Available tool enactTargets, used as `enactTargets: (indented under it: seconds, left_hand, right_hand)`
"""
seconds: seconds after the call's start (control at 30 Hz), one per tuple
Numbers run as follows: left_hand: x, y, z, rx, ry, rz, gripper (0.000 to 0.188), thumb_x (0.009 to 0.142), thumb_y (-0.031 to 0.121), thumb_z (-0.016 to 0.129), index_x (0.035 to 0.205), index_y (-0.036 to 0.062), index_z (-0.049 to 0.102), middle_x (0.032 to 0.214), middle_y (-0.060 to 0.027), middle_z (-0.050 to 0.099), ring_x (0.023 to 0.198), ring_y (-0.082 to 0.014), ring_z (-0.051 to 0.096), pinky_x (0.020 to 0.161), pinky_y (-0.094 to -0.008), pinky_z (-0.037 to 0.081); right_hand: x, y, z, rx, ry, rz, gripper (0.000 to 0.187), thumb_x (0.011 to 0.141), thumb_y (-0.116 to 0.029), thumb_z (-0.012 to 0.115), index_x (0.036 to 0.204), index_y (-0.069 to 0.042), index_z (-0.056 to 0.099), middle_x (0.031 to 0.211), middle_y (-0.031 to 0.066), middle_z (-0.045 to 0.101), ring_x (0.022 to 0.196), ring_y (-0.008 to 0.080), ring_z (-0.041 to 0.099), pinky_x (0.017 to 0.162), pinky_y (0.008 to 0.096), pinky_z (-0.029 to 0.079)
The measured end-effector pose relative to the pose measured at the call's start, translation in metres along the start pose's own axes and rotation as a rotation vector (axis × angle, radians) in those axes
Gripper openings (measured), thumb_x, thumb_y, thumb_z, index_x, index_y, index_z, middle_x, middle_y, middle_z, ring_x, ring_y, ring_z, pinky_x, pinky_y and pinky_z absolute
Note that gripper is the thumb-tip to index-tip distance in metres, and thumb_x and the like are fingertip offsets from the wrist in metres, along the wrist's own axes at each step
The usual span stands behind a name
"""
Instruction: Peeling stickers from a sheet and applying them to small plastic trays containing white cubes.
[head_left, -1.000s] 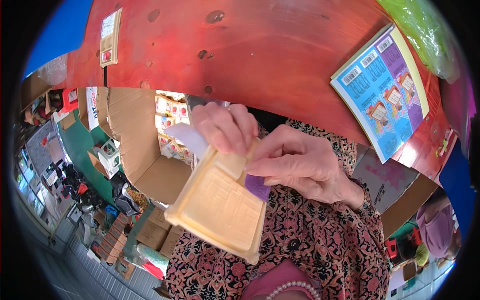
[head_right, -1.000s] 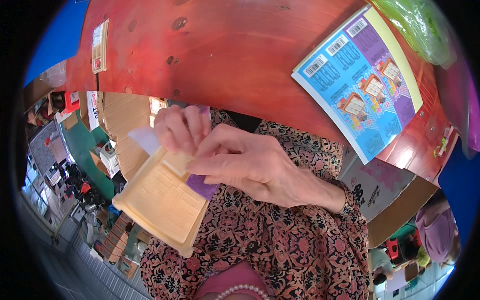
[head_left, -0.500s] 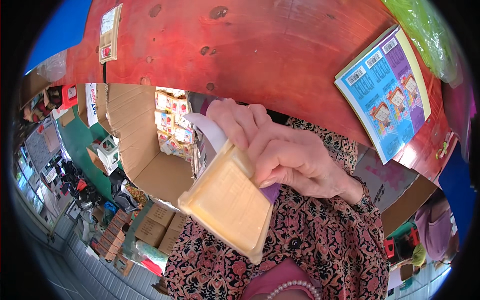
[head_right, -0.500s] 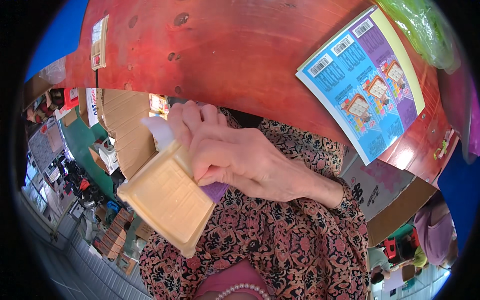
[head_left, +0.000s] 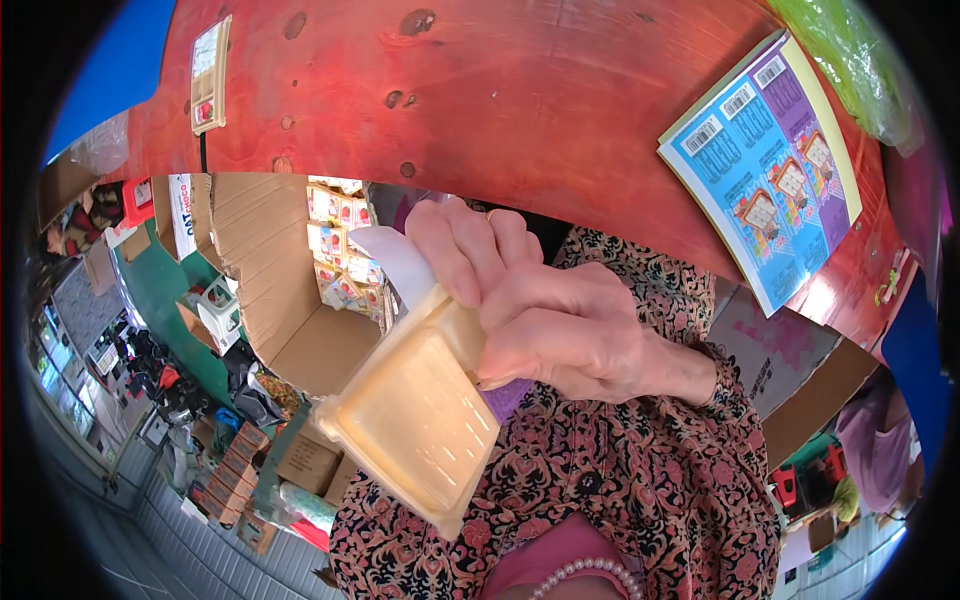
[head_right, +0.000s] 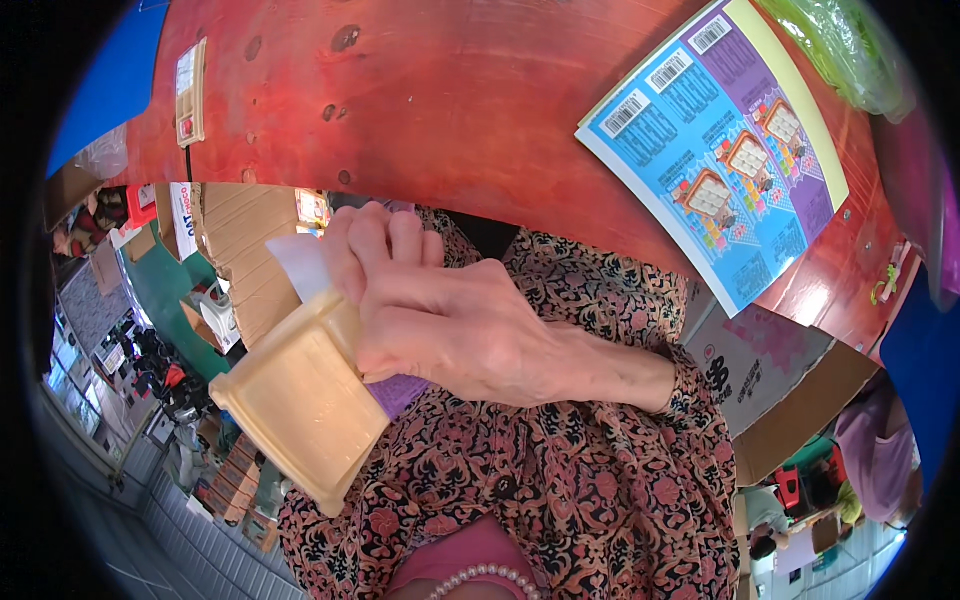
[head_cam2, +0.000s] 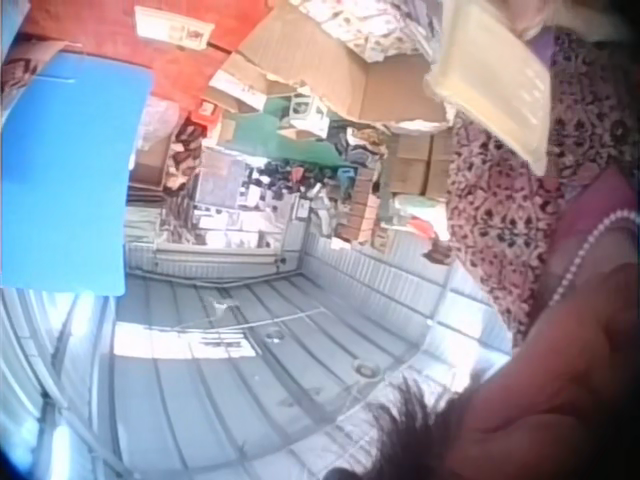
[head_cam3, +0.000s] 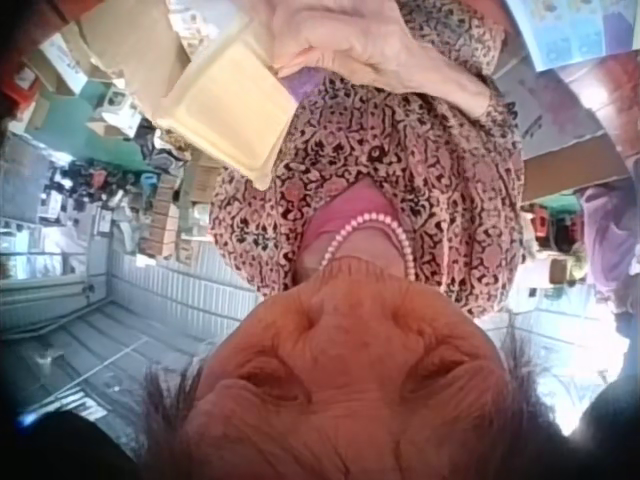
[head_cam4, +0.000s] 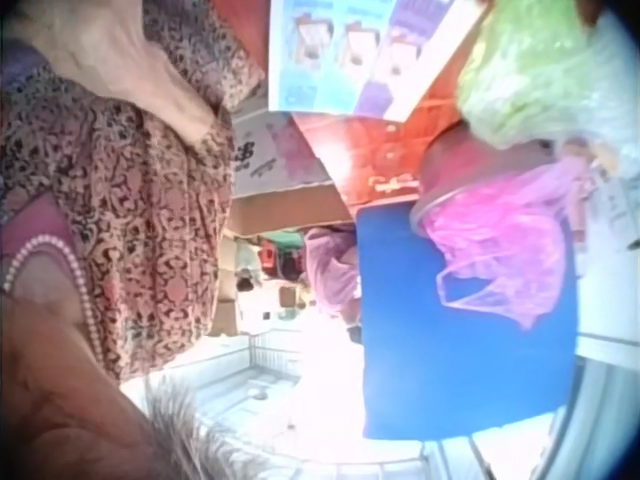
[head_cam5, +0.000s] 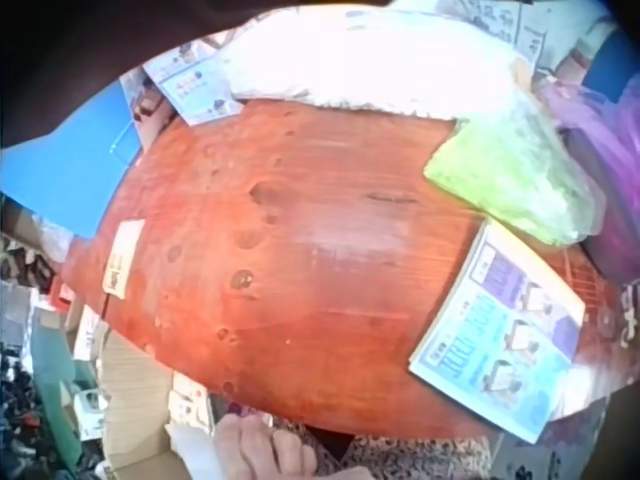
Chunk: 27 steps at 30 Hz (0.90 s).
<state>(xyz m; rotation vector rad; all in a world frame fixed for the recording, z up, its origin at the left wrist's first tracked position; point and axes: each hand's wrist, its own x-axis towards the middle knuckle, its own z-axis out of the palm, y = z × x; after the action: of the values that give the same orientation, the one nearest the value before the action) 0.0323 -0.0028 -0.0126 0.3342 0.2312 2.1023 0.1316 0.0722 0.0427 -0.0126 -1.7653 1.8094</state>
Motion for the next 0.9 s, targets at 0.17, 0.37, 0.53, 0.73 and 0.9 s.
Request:
enactTargets:
  seconds: [0.17, 0.37, 0.53, 0.73, 0.9]
  left_hand:
    - [0.013, 0.004, -0.009, -0.036, -0.292, -0.062, 0.019, 0.082, 0.016, 0.066, 0.075, 0.0022, 0.055, 0.072, -0.0132, 0.06, 0.066, -0.0214, 0.051, 0.059, -0.0312, 0.045]
    - [0.024, 0.009, -0.024, 0.037, -0.402, -0.061, 0.017, 0.088, 0.02, 0.058, 0.083, 0.004, 0.054, 0.077, -0.0119, 0.059, 0.07, -0.0204, 0.051, 0.066, -0.0323, 0.044]
    - [0.018, 0.009, -0.024, 0.094, -0.336, -0.009, 0.015, 0.089, 0.019, 0.057, 0.089, 0.0049, 0.053, 0.08, -0.0099, 0.057, 0.072, -0.0201, 0.05, 0.068, -0.0336, 0.043]
    - [0.024, 0.016, -0.028, 0.107, -0.407, -0.051, 0.016, 0.09, 0.021, 0.054, 0.09, 0.0051, 0.052, 0.08, -0.0087, 0.056, 0.072, -0.0191, 0.048, 0.068, -0.0335, 0.043]
    - [0.025, 0.02, -0.029, 0.132, -0.395, 0.001, 0.018, 0.093, 0.023, 0.048, 0.093, 0.0051, 0.051, 0.083, -0.0086, 0.055, 0.071, -0.0194, 0.048, 0.069, -0.0333, 0.042]
  right_hand:
    - [-0.004, -0.005, 0.012, 0.072, 0.164, 0.187, 0.009, 0.071, -0.003, 0.063, 0.08, -0.004, 0.06, 0.072, 0.006, 0.051, 0.063, 0.0163, 0.055, 0.054, 0.024, 0.044]
    - [-0.001, 0.002, 0.021, -0.147, 0.364, -0.134, 0.015, 0.067, -0.008, 0.07, 0.08, -0.001, 0.065, 0.068, 0.0099, 0.062, 0.053, 0.0155, 0.058, 0.045, 0.0245, 0.043]
    - [0.0, -0.001, 0.02, -0.352, 0.374, -0.114, 0.018, 0.064, -0.006, 0.07, 0.081, 0.001, 0.066, 0.066, 0.0129, 0.063, 0.052, 0.0189, 0.059, 0.045, 0.0246, 0.044]
    - [-0.005, -0.012, 0.014, -0.384, 0.276, -0.063, 0.023, 0.065, -0.008, 0.072, 0.082, 0.006, 0.064, 0.075, 0.0171, 0.065, 0.059, 0.0229, 0.06, 0.052, 0.0287, 0.049]
    - [-0.01, -0.017, 0.021, -0.46, 0.26, -0.037, 0.034, 0.049, -0.009, 0.067, 0.081, 0.004, 0.065, 0.079, 0.0113, 0.064, 0.071, 0.0216, 0.06, 0.057, 0.028, 0.047]
